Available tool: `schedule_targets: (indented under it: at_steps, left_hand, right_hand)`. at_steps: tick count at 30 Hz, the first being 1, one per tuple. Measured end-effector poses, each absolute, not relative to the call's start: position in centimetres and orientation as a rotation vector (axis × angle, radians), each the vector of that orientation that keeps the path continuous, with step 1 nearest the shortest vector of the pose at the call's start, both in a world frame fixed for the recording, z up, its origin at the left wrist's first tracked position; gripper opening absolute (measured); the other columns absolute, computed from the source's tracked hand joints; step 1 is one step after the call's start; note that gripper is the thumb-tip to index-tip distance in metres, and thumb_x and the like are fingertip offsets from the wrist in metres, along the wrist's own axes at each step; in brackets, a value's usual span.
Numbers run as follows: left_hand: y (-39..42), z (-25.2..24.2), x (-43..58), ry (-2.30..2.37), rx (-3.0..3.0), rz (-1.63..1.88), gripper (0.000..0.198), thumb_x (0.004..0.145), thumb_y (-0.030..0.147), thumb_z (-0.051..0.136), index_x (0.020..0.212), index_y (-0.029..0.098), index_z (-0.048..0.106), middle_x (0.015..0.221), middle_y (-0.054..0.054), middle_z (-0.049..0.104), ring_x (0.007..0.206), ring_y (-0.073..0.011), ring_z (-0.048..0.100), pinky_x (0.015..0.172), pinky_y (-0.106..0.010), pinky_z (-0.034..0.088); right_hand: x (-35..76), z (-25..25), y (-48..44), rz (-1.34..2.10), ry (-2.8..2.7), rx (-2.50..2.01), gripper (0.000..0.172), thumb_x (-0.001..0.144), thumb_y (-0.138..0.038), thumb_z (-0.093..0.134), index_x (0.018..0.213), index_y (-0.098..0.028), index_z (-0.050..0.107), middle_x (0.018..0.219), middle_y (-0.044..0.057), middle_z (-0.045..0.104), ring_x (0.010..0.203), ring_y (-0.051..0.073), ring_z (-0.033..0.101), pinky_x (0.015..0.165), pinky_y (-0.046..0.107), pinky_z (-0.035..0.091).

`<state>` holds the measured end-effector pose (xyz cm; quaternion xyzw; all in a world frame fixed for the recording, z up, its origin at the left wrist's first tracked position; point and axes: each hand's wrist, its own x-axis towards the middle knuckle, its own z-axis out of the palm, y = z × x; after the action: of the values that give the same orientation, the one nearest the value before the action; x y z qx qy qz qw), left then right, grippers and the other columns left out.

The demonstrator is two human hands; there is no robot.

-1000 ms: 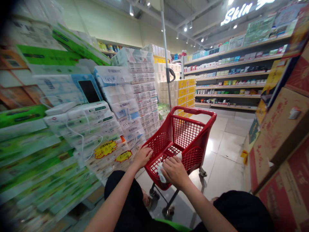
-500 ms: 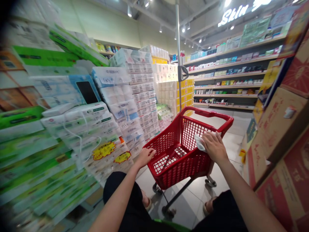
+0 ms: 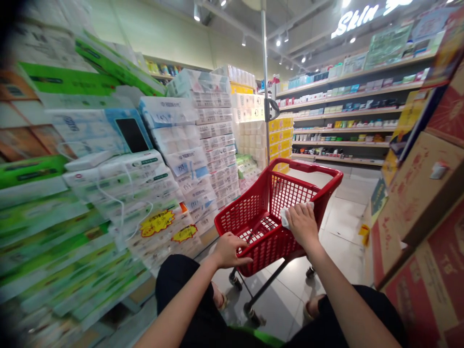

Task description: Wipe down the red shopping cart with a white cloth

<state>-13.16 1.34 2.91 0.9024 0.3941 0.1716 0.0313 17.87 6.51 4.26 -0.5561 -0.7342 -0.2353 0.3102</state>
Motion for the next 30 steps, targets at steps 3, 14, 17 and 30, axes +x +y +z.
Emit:
schedule_targets:
  at_steps: [3,14,17,30]
  left_hand:
    - [2.5,3.0,-13.4,1.289,2.807,0.532,0.039,0.081,0.062,0.058,0.077,0.024,0.065,0.077,0.000,0.071,0.076,-0.0166,0.063,0.085,-0.034,0.036]
    - [2.5,2.8,-13.2,1.295,2.803,0.540,0.038,0.082,0.056,0.057,0.067,0.021,0.059,0.068,0.001,0.067,0.066,-0.0138,0.059,0.082,-0.033,0.035]
    - [2.3,2.9,-13.1,1.260,2.790,0.566,0.038,0.086,0.055,0.053,0.069,0.021,0.059,0.068,0.002,0.067,0.066,-0.0130,0.058,0.083,-0.032,0.035]
    - [2.8,2.5,-13.3,1.375,2.800,0.470,0.064,0.070,0.067,0.069,0.113,0.025,0.050,0.091,-0.003,0.069,0.081,-0.0243,0.066,0.076,-0.032,0.042]
  right_hand:
    - [12.7,3.7,4.3,-0.539,-2.003,-1.375,0.028,0.099,-0.033,0.033,0.091,-0.024,0.058,0.094,0.008,0.060,0.103,0.026,0.048,0.108,0.049,0.026]
    - [12.4,3.7,3.9,-0.432,-2.353,-1.129,0.028,0.099,-0.039,0.039,0.103,-0.024,0.063,0.100,0.004,0.065,0.100,0.021,0.053,0.102,0.041,0.031]
    - [17.8,4.3,6.5,-0.528,-2.211,-1.239,0.034,0.100,-0.038,0.033,0.113,-0.025,0.061,0.116,0.005,0.064,0.117,0.022,0.050,0.112,0.048,0.018]
    - [7.8,2.5,1.4,-0.385,-2.068,-1.303,0.024,0.098,-0.039,0.039,0.102,-0.024,0.058,0.103,0.007,0.060,0.112,0.025,0.046,0.112,0.050,0.023]
